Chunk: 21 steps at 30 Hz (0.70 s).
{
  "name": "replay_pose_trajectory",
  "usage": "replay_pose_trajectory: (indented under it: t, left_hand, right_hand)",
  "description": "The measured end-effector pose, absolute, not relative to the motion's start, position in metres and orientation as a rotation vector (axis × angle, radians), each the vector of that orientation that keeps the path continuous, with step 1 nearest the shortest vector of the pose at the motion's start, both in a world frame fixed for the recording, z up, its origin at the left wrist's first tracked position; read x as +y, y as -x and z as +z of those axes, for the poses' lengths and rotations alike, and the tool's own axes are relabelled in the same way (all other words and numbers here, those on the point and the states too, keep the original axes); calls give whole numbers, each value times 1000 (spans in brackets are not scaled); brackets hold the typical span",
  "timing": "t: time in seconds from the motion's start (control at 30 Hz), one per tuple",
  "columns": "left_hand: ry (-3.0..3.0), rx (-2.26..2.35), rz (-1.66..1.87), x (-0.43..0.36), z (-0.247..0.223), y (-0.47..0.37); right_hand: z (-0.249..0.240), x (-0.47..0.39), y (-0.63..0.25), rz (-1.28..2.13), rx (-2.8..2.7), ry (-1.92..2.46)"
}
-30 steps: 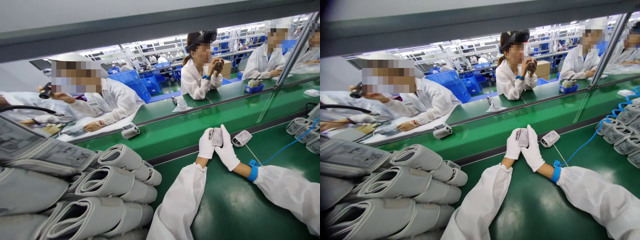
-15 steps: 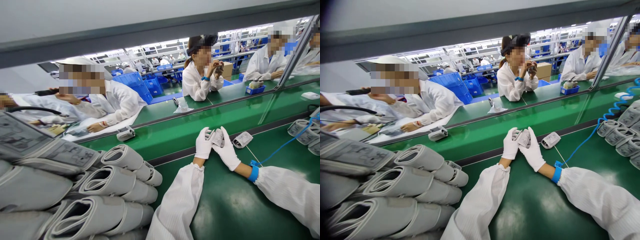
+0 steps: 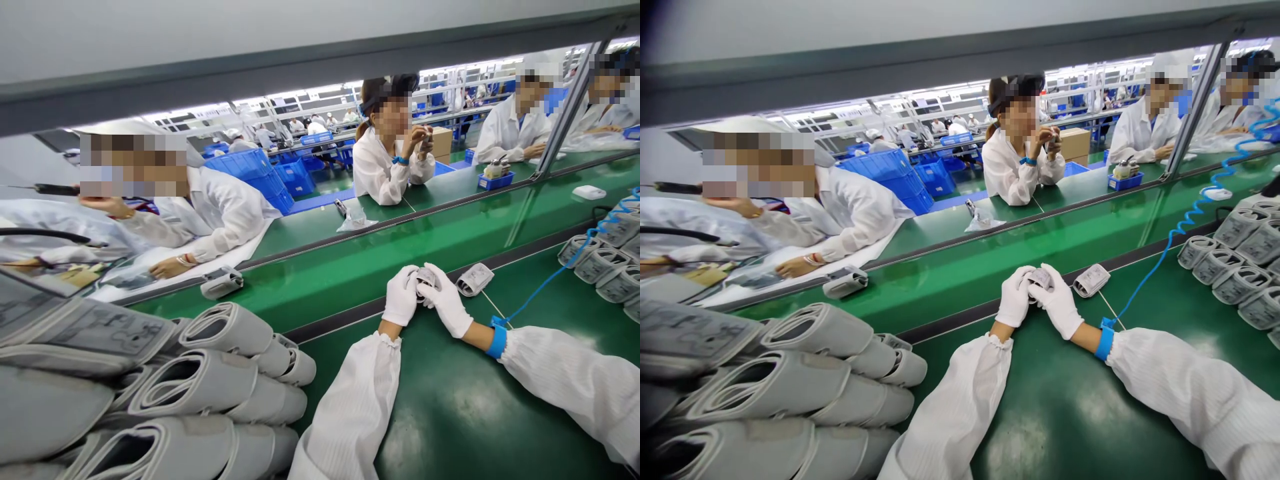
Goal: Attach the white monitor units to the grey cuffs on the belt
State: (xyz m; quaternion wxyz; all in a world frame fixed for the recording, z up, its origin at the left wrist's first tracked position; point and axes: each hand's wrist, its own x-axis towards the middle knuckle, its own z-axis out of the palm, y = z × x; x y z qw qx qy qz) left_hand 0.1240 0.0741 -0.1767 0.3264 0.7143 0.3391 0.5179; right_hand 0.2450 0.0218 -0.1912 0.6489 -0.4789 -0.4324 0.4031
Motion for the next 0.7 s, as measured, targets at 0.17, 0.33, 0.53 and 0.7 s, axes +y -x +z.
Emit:
replay_pose_trajectory:
  t: [0.17,0.33,0.53,0.7]
  left_hand:
    - [-1901,914,1343,76,-179,-122]
    - [-1893,965,1341,76,-180,-121]
    - [-1897,1010,1360,79,-184,-122]
    - [-1957,1010,1326,79,-185,-122]
  right_hand:
    - [-194,22,-242,939,-990,1070]
    - [-196,22,-240,979,-1015,1049]
    - [-197,20,-238,976,-1079,1040]
    - [-197,19,-238,931,-1118,1101]
